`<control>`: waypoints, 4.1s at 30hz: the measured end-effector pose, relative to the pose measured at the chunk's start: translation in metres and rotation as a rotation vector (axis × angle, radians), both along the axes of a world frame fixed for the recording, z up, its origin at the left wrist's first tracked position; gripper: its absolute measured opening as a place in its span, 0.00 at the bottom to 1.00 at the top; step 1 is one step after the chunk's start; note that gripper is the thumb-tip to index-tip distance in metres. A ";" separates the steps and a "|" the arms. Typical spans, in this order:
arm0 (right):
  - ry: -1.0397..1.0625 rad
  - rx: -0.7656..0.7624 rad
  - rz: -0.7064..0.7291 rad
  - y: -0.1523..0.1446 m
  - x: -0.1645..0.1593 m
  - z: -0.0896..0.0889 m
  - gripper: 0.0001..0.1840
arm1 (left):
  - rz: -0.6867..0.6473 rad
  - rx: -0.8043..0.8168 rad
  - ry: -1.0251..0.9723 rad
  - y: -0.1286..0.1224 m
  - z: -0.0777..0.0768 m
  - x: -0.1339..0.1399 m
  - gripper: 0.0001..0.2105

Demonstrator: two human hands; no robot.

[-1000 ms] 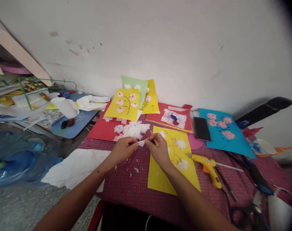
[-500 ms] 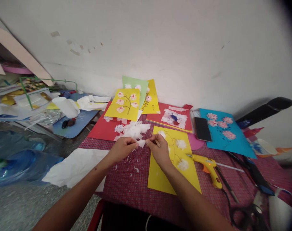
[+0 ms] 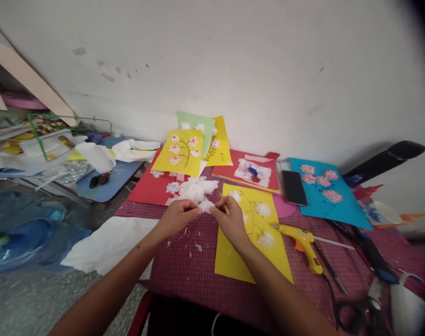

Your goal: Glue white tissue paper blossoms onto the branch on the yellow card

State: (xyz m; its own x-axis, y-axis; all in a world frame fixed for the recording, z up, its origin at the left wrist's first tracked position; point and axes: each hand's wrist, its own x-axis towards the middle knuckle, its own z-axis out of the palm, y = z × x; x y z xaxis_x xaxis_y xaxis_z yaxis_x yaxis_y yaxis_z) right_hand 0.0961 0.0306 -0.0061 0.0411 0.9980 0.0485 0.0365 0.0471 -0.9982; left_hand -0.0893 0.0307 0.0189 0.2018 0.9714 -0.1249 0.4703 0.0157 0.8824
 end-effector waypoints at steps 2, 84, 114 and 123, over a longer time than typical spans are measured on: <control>0.007 -0.001 0.000 0.001 0.002 -0.001 0.12 | 0.020 0.014 0.014 0.000 -0.002 -0.002 0.13; -1.139 -0.227 0.483 0.027 0.160 0.058 0.17 | -0.549 0.208 0.278 0.020 -0.034 0.193 0.10; -1.169 -0.113 0.477 0.008 0.156 0.061 0.12 | -0.488 0.206 0.276 -0.022 -0.025 0.152 0.12; -0.991 -0.084 0.408 -0.002 0.165 0.060 0.14 | -0.393 0.176 0.326 -0.068 -0.015 0.070 0.11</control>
State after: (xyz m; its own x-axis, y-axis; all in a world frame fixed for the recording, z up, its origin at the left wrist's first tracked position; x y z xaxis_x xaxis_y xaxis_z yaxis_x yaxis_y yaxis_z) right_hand 0.2613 0.0288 0.0541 -0.3159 0.9291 -0.1924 0.8287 0.1714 -0.5329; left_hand -0.0193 -0.0372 0.0041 0.5328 0.8421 -0.0837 0.6604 -0.3519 0.6633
